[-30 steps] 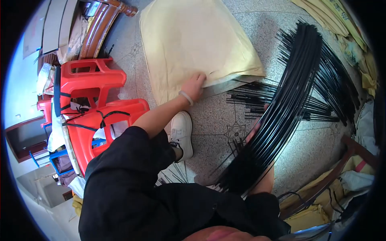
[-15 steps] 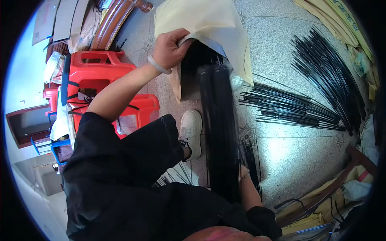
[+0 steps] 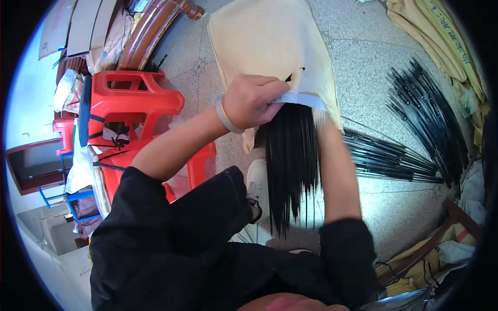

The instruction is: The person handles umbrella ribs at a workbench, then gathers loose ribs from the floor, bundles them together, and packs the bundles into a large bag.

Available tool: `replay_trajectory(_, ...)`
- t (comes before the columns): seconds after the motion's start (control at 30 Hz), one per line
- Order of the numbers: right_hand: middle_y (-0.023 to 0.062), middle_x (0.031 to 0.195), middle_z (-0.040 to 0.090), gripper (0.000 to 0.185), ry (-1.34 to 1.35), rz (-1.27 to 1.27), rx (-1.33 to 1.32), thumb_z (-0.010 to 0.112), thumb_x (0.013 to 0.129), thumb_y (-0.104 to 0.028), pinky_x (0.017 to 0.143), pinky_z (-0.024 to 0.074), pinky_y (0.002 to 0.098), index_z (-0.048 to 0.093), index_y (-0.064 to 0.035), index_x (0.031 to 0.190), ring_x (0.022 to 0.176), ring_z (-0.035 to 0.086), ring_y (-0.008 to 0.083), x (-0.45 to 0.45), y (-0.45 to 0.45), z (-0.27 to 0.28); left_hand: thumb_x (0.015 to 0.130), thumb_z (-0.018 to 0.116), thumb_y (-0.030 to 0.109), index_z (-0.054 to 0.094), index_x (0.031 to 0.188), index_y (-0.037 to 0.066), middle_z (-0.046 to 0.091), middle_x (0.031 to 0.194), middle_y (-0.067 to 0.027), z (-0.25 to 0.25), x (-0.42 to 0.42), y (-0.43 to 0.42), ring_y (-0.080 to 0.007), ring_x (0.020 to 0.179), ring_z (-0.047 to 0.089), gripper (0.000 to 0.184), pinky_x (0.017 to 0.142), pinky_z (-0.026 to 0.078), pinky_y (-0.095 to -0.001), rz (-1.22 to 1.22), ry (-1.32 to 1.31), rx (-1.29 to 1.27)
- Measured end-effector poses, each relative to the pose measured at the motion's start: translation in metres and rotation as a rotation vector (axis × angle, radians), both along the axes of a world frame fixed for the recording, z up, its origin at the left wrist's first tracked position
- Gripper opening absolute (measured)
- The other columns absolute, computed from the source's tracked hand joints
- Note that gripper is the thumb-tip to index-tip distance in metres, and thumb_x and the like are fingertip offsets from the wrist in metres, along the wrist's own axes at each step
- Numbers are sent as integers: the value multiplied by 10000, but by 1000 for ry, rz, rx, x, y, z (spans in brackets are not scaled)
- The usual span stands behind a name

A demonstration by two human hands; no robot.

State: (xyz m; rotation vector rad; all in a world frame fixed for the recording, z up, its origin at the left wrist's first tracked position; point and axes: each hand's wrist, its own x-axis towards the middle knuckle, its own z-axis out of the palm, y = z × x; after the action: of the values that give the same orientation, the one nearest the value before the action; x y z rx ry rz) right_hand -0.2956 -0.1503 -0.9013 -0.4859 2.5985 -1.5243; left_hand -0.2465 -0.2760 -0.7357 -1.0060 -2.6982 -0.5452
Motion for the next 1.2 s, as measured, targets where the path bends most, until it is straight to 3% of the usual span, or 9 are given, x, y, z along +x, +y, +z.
replay_trajectory(0.2, 228, 1016, 611, 371, 174, -120, 367, 468, 933, -257, 831, 457, 495, 542, 6, 1184, 969, 583, 417, -57, 8, -26, 677, 642, 29, 616, 850, 38, 572, 674, -113, -11, -17, 2, -279, 572, 583, 175, 521, 469, -347, 10, -4, 28)
replay_trajectory(0.23, 278, 1031, 586, 381, 412, -131, 42, 509, 910, -223, 871, 439, 425, 511, 50, 1174, 994, 571, 406, -5, 29, -44, 687, 641, 40, 615, 851, 48, 577, 683, -114, -19, -26, 2, -283, 577, 585, 166, 526, 472, -350, 28, -21, 72)
replay_trajectory(0.3, 242, 1044, 556, 397, 42, 49, -71, 609, 852, -194, 901, 407, 433, 501, 27, 1163, 1002, 528, 395, 97, 88, -10, 696, 640, 50, 614, 851, 57, 583, 692, -115, -28, -30, 6, -287, 582, 587, 157, 531, 474, -352, 39, -35, 125)
replay_trajectory(0.5, 212, 1114, 467, 953, -608, 148, 729, 862, 488, -426, 922, 398, 453, 419, 7, 1211, 1071, 452, 367, 340, 286, -44, 740, 641, 107, 599, 858, 73, 600, 712, -110, -40, -22, 22, -294, 596, 598, 130, 543, 482, -359, 47, -132, -96)
replay_trajectory(0.67, 196, 1120, 488, 525, -778, 324, 833, 741, 678, -261, 839, 454, 475, 467, -36, 1066, 1050, 501, 391, 407, 304, -86, 785, 650, 171, 594, 903, 74, 598, 709, -107, -43, -15, 33, -276, 589, 604, 163, 535, 480, -351, 35, -142, -168)
replay_trajectory(0.87, 188, 983, 496, 254, -633, 249, 630, 544, 779, -83, 724, 491, 474, 497, -49, 1026, 877, 550, 386, 396, 300, -47, 829, 631, 229, 533, 1002, 84, 597, 698, -93, -46, 26, 20, -302, 619, 601, 246, 533, 456, -389, 343, -74, -232)
replay_trajectory(1.1, 172, 1084, 526, 585, -63, 99, 769, 718, 704, -176, 816, 457, 435, 462, -47, 1214, 935, 542, 350, 246, 248, 14, 797, 565, 79, 519, 881, 22, 554, 720, -226, -6, 34, -26, -416, 683, 563, 111, 579, 440, -444, 289, -247, -204)
replay_trajectory(1.17, 167, 1047, 575, 592, -194, 126, 323, 755, 724, -239, 828, 468, 394, 495, -18, 1207, 960, 572, 313, 231, 196, -12, 791, 564, 68, 521, 870, 22, 558, 725, -222, -2, 38, -31, -414, 680, 565, 101, 577, 442, -444, 314, -234, -184)
replay_trajectory(1.2, 134, 962, 617, 540, -731, 163, -72, 736, 772, -264, 747, 504, 347, 510, -6, 1189, 877, 620, 234, 213, 158, 2, 790, 566, 63, 519, 869, 21, 555, 723, -218, -4, 40, -28, -414, 675, 564, 101, 576, 442, -442, 311, -232, -155)
